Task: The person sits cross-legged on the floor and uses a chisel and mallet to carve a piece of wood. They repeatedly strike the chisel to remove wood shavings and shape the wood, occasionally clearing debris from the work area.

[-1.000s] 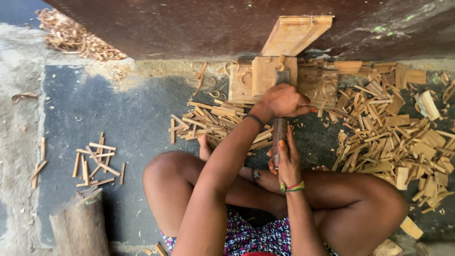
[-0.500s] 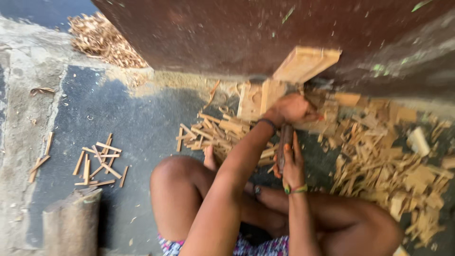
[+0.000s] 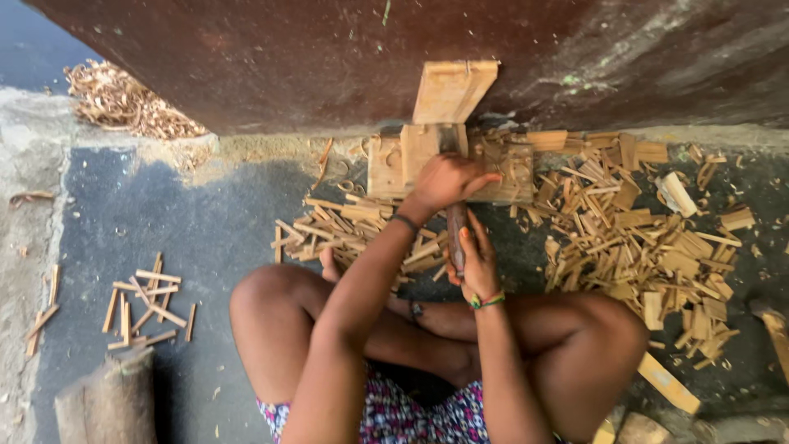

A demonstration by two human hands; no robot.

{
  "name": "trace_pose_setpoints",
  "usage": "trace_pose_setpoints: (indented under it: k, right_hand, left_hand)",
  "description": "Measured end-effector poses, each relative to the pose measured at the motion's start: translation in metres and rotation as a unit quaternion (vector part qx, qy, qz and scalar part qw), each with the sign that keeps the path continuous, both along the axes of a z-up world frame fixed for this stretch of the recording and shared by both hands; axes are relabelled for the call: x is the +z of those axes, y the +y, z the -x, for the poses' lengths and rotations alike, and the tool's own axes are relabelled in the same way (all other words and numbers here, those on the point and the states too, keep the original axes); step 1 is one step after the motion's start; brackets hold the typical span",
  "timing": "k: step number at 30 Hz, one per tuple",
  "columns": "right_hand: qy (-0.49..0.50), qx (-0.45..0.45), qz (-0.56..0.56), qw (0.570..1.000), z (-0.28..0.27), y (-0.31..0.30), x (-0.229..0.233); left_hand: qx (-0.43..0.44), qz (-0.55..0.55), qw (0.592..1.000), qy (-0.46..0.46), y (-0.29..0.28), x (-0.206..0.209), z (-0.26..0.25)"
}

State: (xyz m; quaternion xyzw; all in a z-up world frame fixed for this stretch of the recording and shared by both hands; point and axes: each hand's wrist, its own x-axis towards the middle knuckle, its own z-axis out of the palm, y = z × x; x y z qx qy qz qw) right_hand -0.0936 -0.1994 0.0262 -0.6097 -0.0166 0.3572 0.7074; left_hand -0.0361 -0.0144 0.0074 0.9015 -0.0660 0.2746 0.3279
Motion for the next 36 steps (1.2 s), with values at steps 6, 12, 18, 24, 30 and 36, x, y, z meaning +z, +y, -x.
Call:
trace_pose_setpoints:
  k: [6, 12, 18, 24, 30, 36]
  right_hand:
    - [-0.016, -0.068, -0.038, 0.997, -0.006, -0.037, 0.007]
    - [-0.039, -0.102, 0.075, 0.991, -0.012, -0.082, 0.014]
    - [-0.054, -0.080, 0.127, 0.987, 0.021, -0.102, 0.004]
    - [-0.090, -0.075, 0.148, 0.982, 0.023, -0.094, 0.013]
    - [-0.073, -0.084, 0.162, 0.980, 0.023, -0.090, 0.017]
    - [-0.063, -0.089, 0.144, 0.984, 0.020, -0.092, 0.018]
  left_hand:
    - [0.034, 0.053, 0.997, -0.046, 0.016, 0.002, 0.056]
    - [0.204, -0.009, 0.979, 0.015, 0.029, 0.013, 0.068]
    - [0.228, -0.076, 0.967, 0.085, 0.022, 0.006, 0.056]
    - [0.210, -0.104, 0.964, 0.125, 0.017, 0.004, 0.050]
    - [0.214, -0.097, 0.965, 0.112, 0.017, 0.011, 0.052]
    - [0.221, -0.100, 0.963, 0.119, 0.010, 0.013, 0.043]
